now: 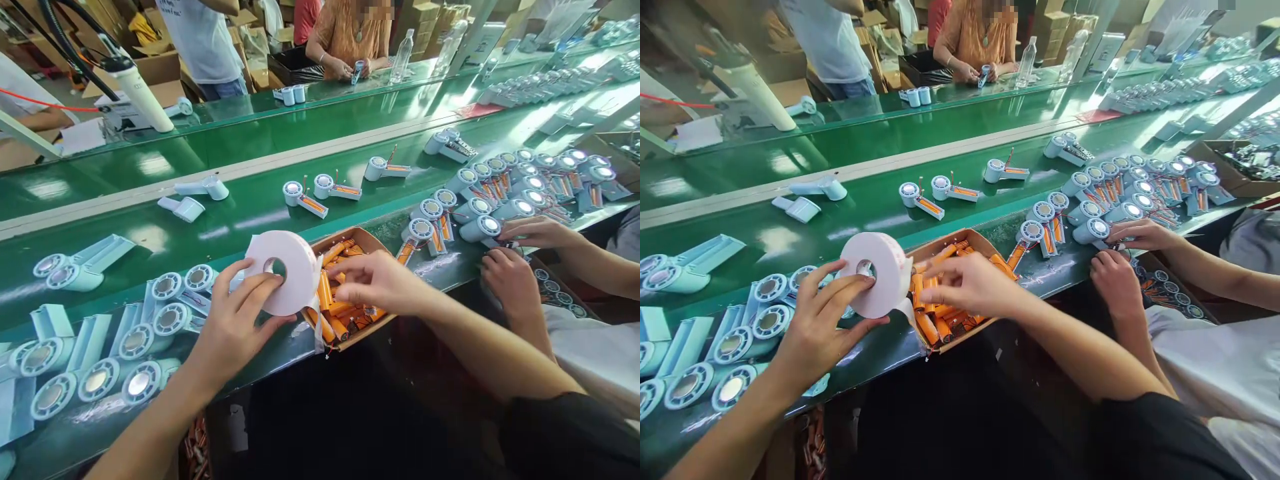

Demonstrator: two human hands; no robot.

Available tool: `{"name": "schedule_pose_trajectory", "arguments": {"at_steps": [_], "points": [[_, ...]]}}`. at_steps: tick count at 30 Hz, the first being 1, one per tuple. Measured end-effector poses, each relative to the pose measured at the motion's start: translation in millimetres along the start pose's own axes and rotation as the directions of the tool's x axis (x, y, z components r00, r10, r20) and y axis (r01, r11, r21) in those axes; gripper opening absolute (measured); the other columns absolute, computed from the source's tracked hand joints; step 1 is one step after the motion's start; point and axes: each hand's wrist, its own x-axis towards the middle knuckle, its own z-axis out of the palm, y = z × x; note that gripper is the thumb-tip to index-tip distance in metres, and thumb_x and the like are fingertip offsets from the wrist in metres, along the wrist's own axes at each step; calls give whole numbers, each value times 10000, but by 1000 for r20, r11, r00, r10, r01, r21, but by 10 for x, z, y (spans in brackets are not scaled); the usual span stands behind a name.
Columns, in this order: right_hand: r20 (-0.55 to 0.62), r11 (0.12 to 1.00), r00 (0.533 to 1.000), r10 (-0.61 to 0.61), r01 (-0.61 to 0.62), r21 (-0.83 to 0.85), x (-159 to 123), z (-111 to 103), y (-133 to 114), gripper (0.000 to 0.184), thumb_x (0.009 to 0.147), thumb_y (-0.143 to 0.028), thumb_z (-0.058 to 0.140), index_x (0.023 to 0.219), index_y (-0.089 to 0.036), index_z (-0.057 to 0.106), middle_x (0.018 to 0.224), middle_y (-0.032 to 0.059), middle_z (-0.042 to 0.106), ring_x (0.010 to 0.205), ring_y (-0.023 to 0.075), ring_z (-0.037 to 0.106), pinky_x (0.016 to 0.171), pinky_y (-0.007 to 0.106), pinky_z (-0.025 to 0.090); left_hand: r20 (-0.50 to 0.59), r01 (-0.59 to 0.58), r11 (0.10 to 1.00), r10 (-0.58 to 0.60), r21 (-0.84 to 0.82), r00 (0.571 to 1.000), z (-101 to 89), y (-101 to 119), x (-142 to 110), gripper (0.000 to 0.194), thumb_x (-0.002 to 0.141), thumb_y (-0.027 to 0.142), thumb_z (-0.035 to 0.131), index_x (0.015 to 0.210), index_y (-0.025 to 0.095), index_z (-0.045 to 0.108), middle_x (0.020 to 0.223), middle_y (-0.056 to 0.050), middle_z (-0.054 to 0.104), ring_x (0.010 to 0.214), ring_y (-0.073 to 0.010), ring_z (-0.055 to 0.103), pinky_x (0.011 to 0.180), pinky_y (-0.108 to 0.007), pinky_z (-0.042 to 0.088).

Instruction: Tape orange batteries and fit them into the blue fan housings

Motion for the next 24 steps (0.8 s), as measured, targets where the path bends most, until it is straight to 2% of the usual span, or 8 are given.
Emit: {"name": "schedule_pose_trajectory", "arguments": {"at_steps": [4,7,10,13,15,19,22,24], "points": [[230,981,971,-67,21,194,-205,562,72,492,971,-615,687,855,-142,754,598,-28,605,526,103,517,509,218,366,-50,42,999,-43,-22,998,103,125,-141,572,914,234,773,1436,312,553,1225,-78,733,1427,-389,536,1171,-642,513],[371,979,912,-176,200,-28,-251,758,86,321,1020,-352,688,762,-165,734,595,-33,614,520,90,492,535,228,339,-72,137,990,-140,-44,987,106,88,-270,475,921,184,749,1357,294,597,1239,-75,713,1433,-372,546,1178,-611,530],[468,887,860,-201,363,-285,-228,690,56,222,992,-365,756,846,-202,791,663,-14,699,570,120,575,565,250,356,-110,235,970,-240,-57,964,105,10,-427,411,921,186,748,1302,284,628,1247,-81,694,1408,-368,577,1150,-586,568],[191,798,959,-211,282,-532,-66,522,50,339,945,-507,794,1101,-206,795,912,64,797,834,220,731,745,292,512,-140,281,957,-289,-73,947,161,-18,-532,416,932,201,746,1318,281,614,1261,-90,675,1414,-374,573,1144,-601,572],[20,727,979,-205,165,-666,76,450,87,548,863,-512,870,1277,-182,733,1209,147,780,1132,323,722,959,399,558,-132,289,953,-299,-92,945,212,7,-551,423,934,181,735,1323,279,598,1269,-91,665,1424,-370,566,1146,-600,571],[-2,687,994,-108,73,-723,190,370,204,765,766,-438,936,1419,-168,644,1369,189,719,1300,396,659,1098,522,540,-102,263,960,-273,-100,957,266,88,-539,417,936,151,721,1311,271,585,1263,-88,665,1414,-364,574,1154,-599,563],[-144,859,982,-125,34,-512,68,256,247,719,788,-394,884,1436,-210,632,1376,152,721,1291,373,672,1115,525,540,-107,239,967,-248,-90,963,269,99,-558,425,933,137,718,1317,259,582,1257,-95,672,1405,-373,578,1142,-605,565],[-264,985,953,-150,121,-124,-43,200,247,696,808,-407,837,1450,-262,611,1488,121,658,1275,337,686,1095,500,564,-120,214,974,-222,-79,968,274,83,-578,422,931,120,709,1316,235,580,1258,-107,674,1399,-383,578,1125,-599,575]]}}
